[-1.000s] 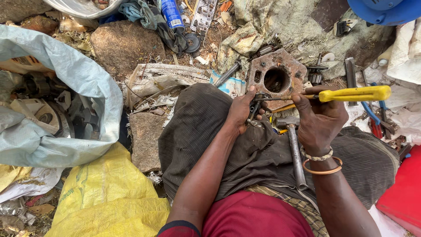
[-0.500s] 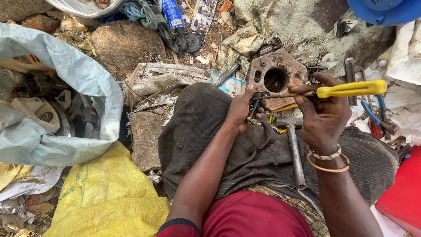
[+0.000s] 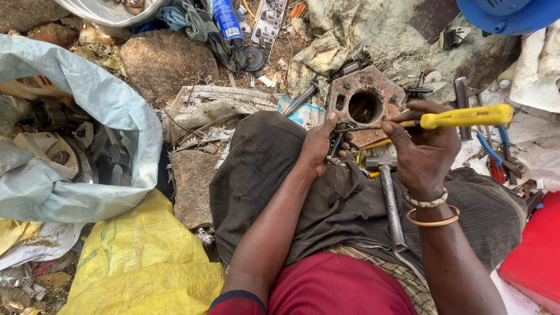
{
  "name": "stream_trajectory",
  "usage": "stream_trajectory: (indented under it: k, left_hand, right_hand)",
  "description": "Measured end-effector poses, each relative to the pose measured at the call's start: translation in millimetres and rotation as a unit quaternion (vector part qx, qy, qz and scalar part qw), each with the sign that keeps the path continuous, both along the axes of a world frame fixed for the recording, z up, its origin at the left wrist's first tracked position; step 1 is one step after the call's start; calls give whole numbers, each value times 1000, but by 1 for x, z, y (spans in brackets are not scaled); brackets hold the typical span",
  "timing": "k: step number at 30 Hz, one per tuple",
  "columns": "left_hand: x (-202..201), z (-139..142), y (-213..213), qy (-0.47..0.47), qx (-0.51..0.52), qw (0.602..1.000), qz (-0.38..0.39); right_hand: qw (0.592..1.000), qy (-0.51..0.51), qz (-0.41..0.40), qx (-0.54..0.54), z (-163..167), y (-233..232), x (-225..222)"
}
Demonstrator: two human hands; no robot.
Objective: The person sits on the ground and uses a hammer and screwdriver to disassemble a metal electrical component, removing copper wire and separating parts.
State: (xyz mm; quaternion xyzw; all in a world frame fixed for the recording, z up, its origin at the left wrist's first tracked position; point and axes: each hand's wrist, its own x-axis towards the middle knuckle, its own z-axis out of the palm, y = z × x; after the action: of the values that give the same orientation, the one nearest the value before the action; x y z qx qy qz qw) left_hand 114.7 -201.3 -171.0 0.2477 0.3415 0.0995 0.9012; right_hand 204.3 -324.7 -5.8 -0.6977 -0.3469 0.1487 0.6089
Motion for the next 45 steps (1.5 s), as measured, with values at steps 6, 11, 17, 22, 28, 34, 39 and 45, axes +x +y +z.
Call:
stream_trajectory:
  k: [6,11,17,22,28,34,39,45]
  left_hand:
    - [1,-1,1,-14,-7,1000,1]
    - [0,2,0,-21,-14,1000,7]
    - [0,5,1,-1,-13,1000,4]
    - [-2,5,1,-24,-18,1000,6]
    - [-3,2,1,-36,-25,999,6]
    - [-4,-1,-3,-119,-121,985,-13]
    - [-7,1,-20,-194,-149,969,35]
    - [-4,8,-37,-215,-76,972,53]
  right_hand:
    - [999,-9,35,13,-2,3,-1]
    - [999,17,-1,-29,4,6,-2]
    - [998,-47,-10,-32,1,6,-2]
    - [996,30,68,43,-2,-5,6]
    - [973,106,-33,203,2,-20,6]
    - [948,239,-143,-151,-29,-11,0]
    - [956,193,-68,-209,-70,-21,-38]
    - [898,429,-55,-86,-78,-33,-42]
